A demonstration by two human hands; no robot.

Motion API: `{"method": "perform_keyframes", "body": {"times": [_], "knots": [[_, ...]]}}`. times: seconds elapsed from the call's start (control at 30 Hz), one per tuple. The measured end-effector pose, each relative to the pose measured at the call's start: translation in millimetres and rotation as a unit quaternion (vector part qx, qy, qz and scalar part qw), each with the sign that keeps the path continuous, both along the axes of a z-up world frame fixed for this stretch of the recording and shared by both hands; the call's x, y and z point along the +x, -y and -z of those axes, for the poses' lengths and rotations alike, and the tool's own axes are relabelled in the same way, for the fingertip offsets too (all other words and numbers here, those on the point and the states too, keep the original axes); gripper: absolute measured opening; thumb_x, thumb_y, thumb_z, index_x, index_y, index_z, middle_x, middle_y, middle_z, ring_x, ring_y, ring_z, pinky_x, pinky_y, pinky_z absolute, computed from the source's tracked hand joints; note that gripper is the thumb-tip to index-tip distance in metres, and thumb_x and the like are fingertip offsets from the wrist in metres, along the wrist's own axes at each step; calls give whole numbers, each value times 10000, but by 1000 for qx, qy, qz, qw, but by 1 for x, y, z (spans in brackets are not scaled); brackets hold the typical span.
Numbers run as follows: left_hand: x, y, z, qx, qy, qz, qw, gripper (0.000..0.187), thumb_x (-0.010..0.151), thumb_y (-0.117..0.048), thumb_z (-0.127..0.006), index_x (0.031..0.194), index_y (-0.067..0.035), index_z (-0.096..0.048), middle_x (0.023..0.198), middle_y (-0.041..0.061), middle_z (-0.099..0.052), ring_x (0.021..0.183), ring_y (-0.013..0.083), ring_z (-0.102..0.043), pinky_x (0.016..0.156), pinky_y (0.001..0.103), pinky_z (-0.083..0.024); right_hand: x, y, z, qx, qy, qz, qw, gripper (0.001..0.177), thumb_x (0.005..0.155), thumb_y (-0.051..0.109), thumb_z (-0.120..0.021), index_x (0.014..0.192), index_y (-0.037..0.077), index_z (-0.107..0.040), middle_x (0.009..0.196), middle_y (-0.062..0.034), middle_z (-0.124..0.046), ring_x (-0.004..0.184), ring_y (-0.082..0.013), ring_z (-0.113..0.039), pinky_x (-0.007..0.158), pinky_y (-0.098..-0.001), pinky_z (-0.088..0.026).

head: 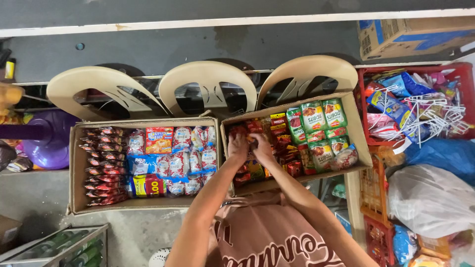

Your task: The person organizes small snack packets, primarily instant coffee sachets, by picking them up from a cardboard box and placing them into a second box. The person repeatedly transfers items between the two boxes, arranging them in neat rows.

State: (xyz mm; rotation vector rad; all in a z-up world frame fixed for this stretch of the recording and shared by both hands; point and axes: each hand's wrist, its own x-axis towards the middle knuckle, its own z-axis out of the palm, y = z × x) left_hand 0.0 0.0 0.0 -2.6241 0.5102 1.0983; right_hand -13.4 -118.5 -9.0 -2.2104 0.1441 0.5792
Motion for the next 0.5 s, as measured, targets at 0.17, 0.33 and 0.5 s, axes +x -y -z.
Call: {"method": "perform_keyframes", "body": {"times": [0.17,0.33,0.5], "knots": [[6,10,-85,-118,35,-12,992,695,850,-91,-749,1482,-80,-459,1547,93,-414,1455,252,-365,1231,518,-265,-4,6,18,277,72,111,952,469,973,62,-623,1431,52,-523,1448,-124,-557,1381,-238,-508,1158,-414,-382],[7,4,-82,-245,87,-53,964,424,863,1,-695,1276,-17,-601,1414,104,-538,1281,274,-562,1096,521,-451,-4,29,-23,235,138,89,958,739,808,86,-720,1471,34,-397,1379,-111,-568,1272,-241,-566,1087,-406,-455],[1,-9,-59,-522,106,-136,835,368,748,155,-598,1072,-7,-662,1211,142,-637,1174,335,-633,1008,404,-517,-10,57,2,235,87,83,965,435,987,192,-748,1342,-20,-614,1211,-105,-706,1099,-198,-660,918,-348,-538]]}}
